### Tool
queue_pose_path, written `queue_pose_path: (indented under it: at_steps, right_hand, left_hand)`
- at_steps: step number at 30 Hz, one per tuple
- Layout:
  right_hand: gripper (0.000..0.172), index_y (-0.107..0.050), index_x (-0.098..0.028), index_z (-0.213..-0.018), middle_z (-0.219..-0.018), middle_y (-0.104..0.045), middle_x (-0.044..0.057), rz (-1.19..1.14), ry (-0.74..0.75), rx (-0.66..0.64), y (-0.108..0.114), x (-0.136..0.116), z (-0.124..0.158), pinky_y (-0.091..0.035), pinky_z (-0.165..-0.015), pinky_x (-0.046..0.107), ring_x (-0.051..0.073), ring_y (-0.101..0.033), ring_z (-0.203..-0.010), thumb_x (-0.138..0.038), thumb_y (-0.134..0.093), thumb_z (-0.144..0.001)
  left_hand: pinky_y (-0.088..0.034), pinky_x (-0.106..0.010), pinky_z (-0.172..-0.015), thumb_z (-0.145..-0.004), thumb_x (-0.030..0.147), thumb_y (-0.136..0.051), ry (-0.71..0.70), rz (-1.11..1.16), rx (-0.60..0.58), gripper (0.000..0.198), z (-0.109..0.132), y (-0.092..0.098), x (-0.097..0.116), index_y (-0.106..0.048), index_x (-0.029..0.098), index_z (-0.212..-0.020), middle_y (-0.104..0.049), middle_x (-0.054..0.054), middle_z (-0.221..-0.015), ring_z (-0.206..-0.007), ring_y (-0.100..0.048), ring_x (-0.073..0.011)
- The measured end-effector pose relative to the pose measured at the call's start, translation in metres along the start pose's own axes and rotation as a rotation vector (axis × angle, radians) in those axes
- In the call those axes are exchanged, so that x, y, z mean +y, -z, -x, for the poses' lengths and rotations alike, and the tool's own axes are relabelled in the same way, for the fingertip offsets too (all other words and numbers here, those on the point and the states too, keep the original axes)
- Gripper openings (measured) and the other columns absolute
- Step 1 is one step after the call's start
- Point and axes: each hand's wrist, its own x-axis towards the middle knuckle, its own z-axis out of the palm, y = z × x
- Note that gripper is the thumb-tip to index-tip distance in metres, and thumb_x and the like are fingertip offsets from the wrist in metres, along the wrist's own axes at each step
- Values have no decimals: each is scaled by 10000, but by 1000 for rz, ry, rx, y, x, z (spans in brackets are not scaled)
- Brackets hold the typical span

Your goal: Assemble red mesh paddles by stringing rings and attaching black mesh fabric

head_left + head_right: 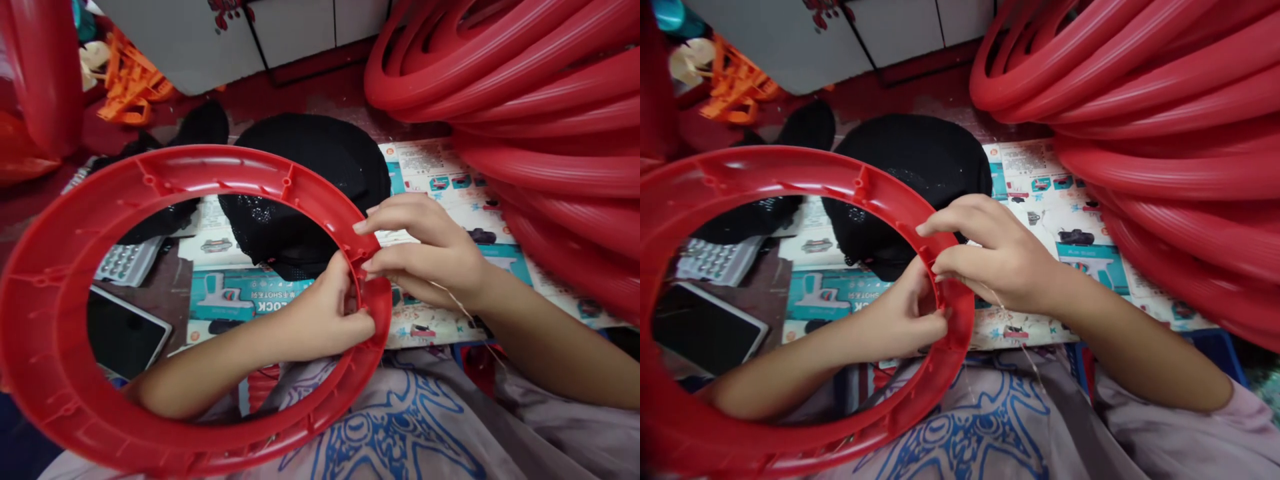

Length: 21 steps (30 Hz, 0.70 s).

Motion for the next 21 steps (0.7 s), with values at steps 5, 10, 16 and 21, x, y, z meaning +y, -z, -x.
queue_pose_path:
  at_steps: [5, 10, 16, 21]
  right_hand:
    - [107, -641, -185, -917, -1190, -598, 70, -29, -20, -44, 2, 1, 0, -485, -946, 433, 232, -549, -1138, -110, -603, -850]
    - [84, -646, -174, -875, -1336, -519, 96, -136, -159, -152, 5, -1, -1, -471, -1037, 376, 222, -500, -1276, -118, -586, -860]
    - [94, -660, -155, -841, -1127, -651, 105, -133, -159, -171, 7, -2, -3, -550, -895, 316, 181, -629, -1067, -128, -573, -868]
    - [75, -671, -156, -831, -1068, -665, 82, -208, -218, -154, 7, 0, -3, -544, -864, 312, 165, -646, -1001, -111, -612, -827]
  left_hand:
    - [-420, -232, -558, -743, 127, -574, 89, -164, -79, 557, 3, 2, 1, -312, 175, -1232, -416, 21, -864, -690, -445, -103]
    - [-464, -253, -615, -786, 155, -587, 144, -29, -104, 509, 5, 1, 1, -314, 203, -1214, -457, -14, -960, -755, -507, -120]
    - [-473, -217, -683, -826, 168, -626, 4, 350, -27, 480, -2, -8, -6, -343, 254, -1204, -498, -20, -1071, -835, -552, -106]
    - [-457, -196, -624, -836, 131, -563, -25, 303, 105, 297, -6, -10, -18, -452, 211, -1099, -534, 3, -938, -748, -530, -95]
